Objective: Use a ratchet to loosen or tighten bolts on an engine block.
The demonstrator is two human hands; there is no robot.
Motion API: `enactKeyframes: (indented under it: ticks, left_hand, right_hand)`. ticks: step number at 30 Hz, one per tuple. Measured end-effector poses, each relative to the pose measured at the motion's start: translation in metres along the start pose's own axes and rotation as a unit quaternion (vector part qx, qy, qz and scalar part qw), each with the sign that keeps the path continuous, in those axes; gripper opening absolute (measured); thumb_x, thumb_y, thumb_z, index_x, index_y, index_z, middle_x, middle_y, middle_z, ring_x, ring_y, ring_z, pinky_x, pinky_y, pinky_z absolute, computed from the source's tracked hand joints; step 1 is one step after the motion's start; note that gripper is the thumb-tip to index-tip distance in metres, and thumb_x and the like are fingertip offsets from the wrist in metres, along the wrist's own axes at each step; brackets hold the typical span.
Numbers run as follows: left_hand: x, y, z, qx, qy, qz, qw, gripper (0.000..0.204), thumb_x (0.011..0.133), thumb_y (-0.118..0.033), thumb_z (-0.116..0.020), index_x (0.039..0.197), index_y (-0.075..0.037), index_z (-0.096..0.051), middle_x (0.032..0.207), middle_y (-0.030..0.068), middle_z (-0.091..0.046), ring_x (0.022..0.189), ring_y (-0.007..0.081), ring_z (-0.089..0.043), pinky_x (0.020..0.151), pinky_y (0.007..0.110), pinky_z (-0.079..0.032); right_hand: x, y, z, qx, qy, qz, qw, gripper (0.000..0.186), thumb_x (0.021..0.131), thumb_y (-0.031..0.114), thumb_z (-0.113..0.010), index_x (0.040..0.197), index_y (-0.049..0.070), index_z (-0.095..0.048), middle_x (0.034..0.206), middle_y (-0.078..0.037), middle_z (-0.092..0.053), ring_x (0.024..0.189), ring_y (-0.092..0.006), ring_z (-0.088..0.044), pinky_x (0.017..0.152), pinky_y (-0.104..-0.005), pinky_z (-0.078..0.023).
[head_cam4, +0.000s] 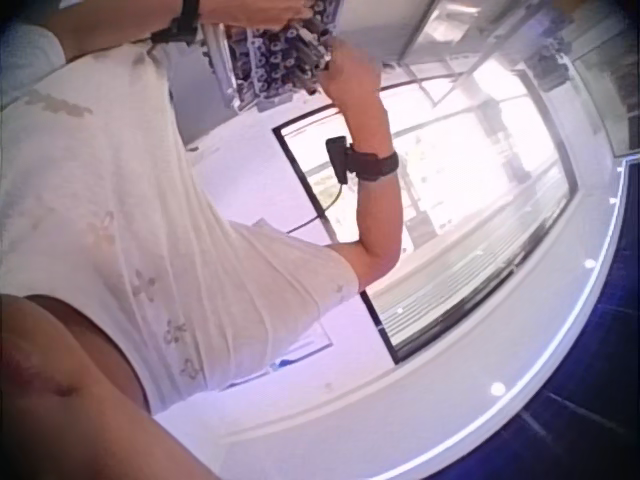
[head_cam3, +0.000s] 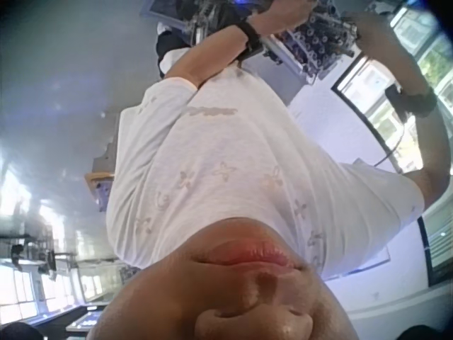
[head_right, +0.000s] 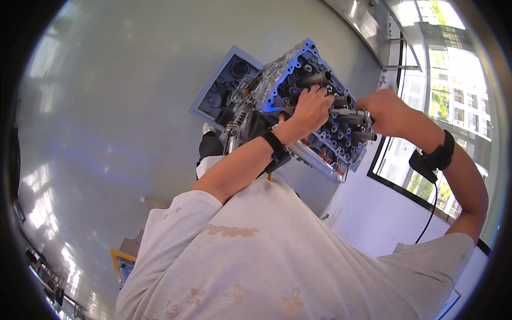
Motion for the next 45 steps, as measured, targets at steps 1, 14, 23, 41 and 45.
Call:
enactKeyframes:
  ticks: [1, 14, 23, 41, 45]
  left_hand:
    - [0.000, 0.001, -0.002, -0.006, 0.000, 0.007, 1.000, 0.014, 0.070, -0.008, -0.064, 0.084, -0.007, -0.065, 0.093, 0.0103, -0.062, 0.098, 0.0276, -0.057, 0.078, 0.040, -0.045]
    - [0.008, 0.002, 0.011, -0.094, -0.029, -0.004, 0.995, 0.031, 0.063, -0.004, -0.067, 0.091, -0.006, -0.056, 0.084, 0.0113, -0.059, 0.088, 0.0320, -0.059, 0.071, 0.041, -0.050]
    - [0.002, -0.009, 0.003, -0.016, 0.010, -0.052, 0.998, 0.011, 0.067, 0.000, -0.060, 0.074, -0.008, -0.058, 0.075, 0.0074, -0.059, 0.082, 0.0300, -0.057, 0.065, 0.044, -0.047]
    - [0.002, 0.012, -0.003, 0.039, 0.091, 0.095, 0.991, 0.015, 0.083, 0.005, -0.046, 0.082, -0.004, -0.057, 0.074, 0.0101, -0.061, 0.064, 0.0233, -0.060, 0.061, 0.033, -0.046]
    - [0.010, -0.019, 0.014, -0.229, -0.025, 0.154, 0.961, 0.017, 0.080, 0.011, -0.047, 0.090, -0.001, -0.055, 0.075, 0.0048, -0.060, 0.065, 0.0098, -0.057, 0.060, 0.025, -0.045]
  right_hand:
    - [-0.003, -0.002, -0.006, 0.003, 0.000, -0.001, 1.000, 0.025, 0.064, 0.004, -0.071, 0.088, 0.002, -0.065, 0.063, -0.011, -0.060, 0.065, -0.0310, -0.062, 0.066, -0.0430, -0.050]
    - [-0.011, 0.009, -0.038, 0.634, 0.123, -0.219, 0.731, 0.008, 0.072, -0.002, -0.061, 0.080, -0.004, -0.063, 0.053, -0.003, -0.049, 0.040, -0.0090, -0.045, 0.043, -0.0310, -0.051]
    - [-0.060, 0.045, -0.082, 0.750, -0.050, -0.022, 0.660, 0.034, 0.086, 0.012, -0.066, 0.112, -0.003, -0.052, 0.069, -0.005, -0.062, 0.063, -0.0125, -0.062, 0.062, -0.0268, -0.050]
    - [-0.025, -0.103, -0.035, 0.067, -0.518, -0.065, 0.851, 0.022, 0.086, 0.014, -0.062, 0.108, 0.013, -0.065, 0.108, -0.004, -0.060, 0.114, -0.0220, -0.053, 0.107, -0.0506, -0.031]
    - [-0.036, -0.081, -0.036, 0.047, -0.514, -0.034, 0.856, 0.016, 0.086, 0.016, -0.062, 0.101, 0.011, -0.066, 0.102, -0.005, -0.062, 0.110, -0.0213, -0.056, 0.106, -0.0496, -0.032]
Point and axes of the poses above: each hand's wrist, its own x-axis towards the middle knuckle, its own z-axis out of the back of the hand, y = z × x, the point moved 8 cm from there along x, towards the middle knuckle
